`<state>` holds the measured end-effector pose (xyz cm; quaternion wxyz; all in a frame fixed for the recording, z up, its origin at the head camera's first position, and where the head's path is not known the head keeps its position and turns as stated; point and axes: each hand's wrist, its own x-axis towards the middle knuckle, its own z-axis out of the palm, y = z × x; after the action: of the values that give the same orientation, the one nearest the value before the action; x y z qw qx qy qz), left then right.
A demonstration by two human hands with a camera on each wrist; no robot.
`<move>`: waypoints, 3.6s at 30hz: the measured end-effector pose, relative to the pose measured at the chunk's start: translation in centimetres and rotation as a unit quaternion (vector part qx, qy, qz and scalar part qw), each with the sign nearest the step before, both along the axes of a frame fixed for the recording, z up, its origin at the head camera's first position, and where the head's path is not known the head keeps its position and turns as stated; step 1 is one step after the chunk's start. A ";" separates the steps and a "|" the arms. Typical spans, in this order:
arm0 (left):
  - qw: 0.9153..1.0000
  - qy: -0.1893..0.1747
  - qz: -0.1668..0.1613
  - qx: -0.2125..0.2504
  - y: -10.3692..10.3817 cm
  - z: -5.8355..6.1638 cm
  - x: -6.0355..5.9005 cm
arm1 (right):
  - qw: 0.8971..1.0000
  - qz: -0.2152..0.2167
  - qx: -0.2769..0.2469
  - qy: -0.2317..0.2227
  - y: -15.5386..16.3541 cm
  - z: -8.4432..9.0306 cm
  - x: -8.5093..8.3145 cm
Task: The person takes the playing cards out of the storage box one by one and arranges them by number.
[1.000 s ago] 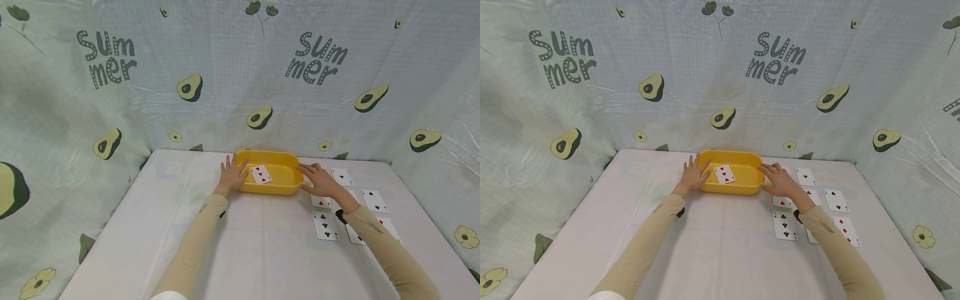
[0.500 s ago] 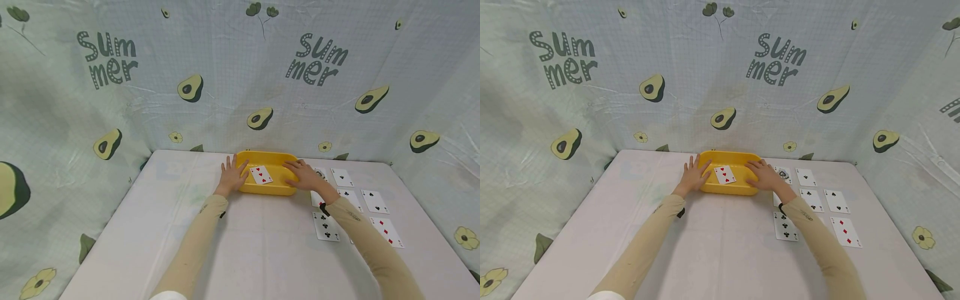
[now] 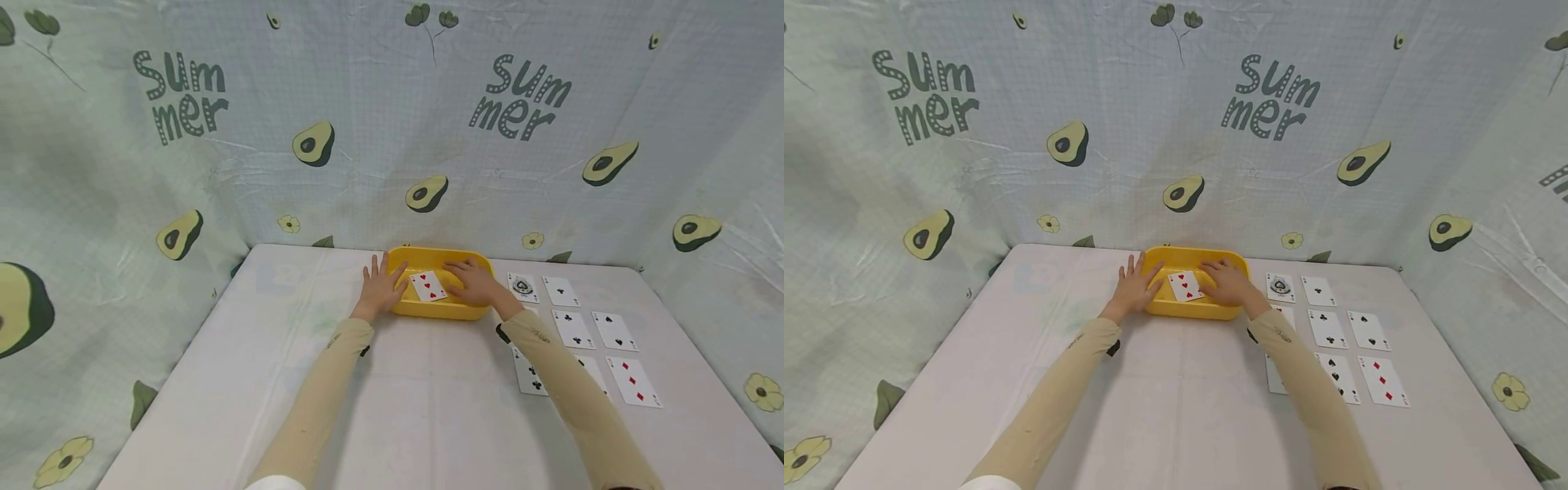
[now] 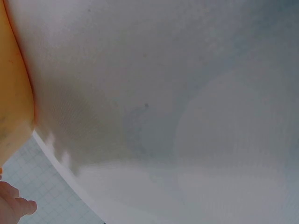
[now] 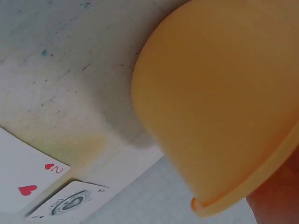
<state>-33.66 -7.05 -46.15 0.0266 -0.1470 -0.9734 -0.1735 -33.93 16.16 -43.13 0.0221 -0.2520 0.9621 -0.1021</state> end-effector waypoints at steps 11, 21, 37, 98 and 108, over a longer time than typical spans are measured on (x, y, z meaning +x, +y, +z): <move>1.000 -0.005 0.005 -0.006 0.0 0.6 0.2 | 0.997 -0.025 0.028 -0.068 -2.3 -0.1 -0.9; 1.000 -0.006 0.002 -0.009 0.0 0.4 0.2 | 0.987 -0.038 0.072 -0.141 -3.7 -0.4 -1.7; 1.000 -0.001 0.000 -0.004 0.1 0.1 0.0 | 0.986 -0.004 0.143 -0.086 -3.9 -1.2 -2.2; 1.000 0.009 -0.004 -0.005 -0.1 0.0 0.1 | 0.994 -0.088 0.061 0.031 0.2 0.1 -0.5; 1.000 -0.002 -0.006 -0.001 -0.1 -0.1 0.1 | 0.993 -0.062 0.081 0.059 1.5 1.1 0.4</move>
<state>-33.60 -7.14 -46.20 0.0231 -0.1521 -0.9727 -0.1735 -33.50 17.67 -42.01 -0.0209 -0.1952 0.9805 -0.0101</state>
